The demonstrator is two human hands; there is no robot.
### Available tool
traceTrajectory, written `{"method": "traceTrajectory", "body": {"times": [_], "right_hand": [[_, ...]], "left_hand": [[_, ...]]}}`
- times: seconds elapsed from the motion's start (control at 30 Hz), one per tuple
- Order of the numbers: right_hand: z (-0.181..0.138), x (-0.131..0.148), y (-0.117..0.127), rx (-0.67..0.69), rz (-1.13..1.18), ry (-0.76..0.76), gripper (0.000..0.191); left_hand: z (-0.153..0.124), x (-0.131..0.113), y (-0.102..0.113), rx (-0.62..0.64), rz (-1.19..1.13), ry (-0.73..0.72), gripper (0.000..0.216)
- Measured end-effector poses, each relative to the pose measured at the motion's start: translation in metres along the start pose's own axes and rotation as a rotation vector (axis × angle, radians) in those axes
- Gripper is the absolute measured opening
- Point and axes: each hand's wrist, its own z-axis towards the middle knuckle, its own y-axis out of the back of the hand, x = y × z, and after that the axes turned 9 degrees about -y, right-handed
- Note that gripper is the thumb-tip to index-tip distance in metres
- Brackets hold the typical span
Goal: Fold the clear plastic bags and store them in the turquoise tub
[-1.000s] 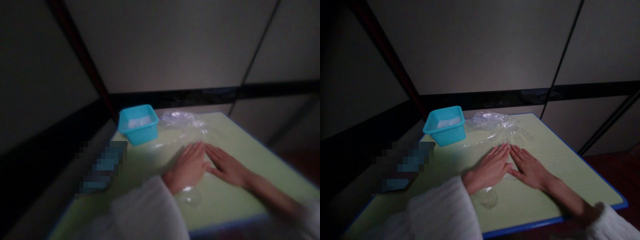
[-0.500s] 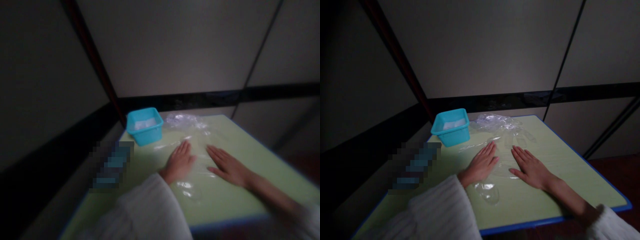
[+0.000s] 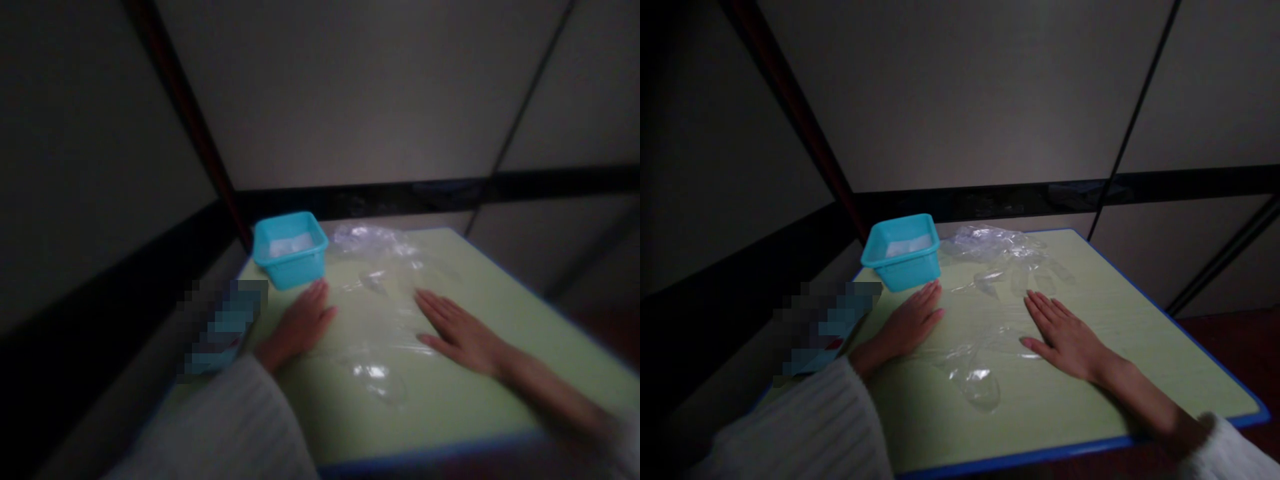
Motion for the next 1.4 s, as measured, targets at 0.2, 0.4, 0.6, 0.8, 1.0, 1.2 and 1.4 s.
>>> {"method": "traceTrajectory", "body": {"times": [0.2, 0.4, 0.6, 0.8, 1.0, 1.2, 1.4], "right_hand": [[0.001, 0.001, 0.002, 0.004, 0.017, 0.001, 0.073], [0.0, 0.002, 0.001, -0.001, 0.017, 0.01, 0.072], [0.0, 0.002, 0.0, 0.003, 0.021, 0.016, 0.072], [0.0, 0.004, 0.002, -0.007, 0.015, 0.009, 0.073], [-0.001, 0.004, 0.004, -0.01, 0.037, 0.007, 0.075], [-0.001, 0.005, 0.006, -0.014, 0.037, 0.003, 0.075], [-0.001, 0.006, 0.008, -0.003, 0.021, -0.005, 0.074]], "left_hand": [[0.004, -0.008, 0.016, -0.025, 0.014, 0.04, 0.052], [0.042, -0.088, 0.032, -0.023, -0.021, -0.091, 0.059], [0.054, -0.134, 0.011, 0.15, -0.095, -0.184, 0.065], [0.044, -0.113, 0.011, 0.167, -0.101, -0.206, 0.06], [0.028, -0.089, 0.013, 0.147, -0.102, -0.193, 0.056], [0.005, -0.053, 0.015, 0.114, -0.09, -0.16, 0.053], [-0.011, -0.03, 0.019, 0.099, -0.108, -0.137, 0.052]]}}
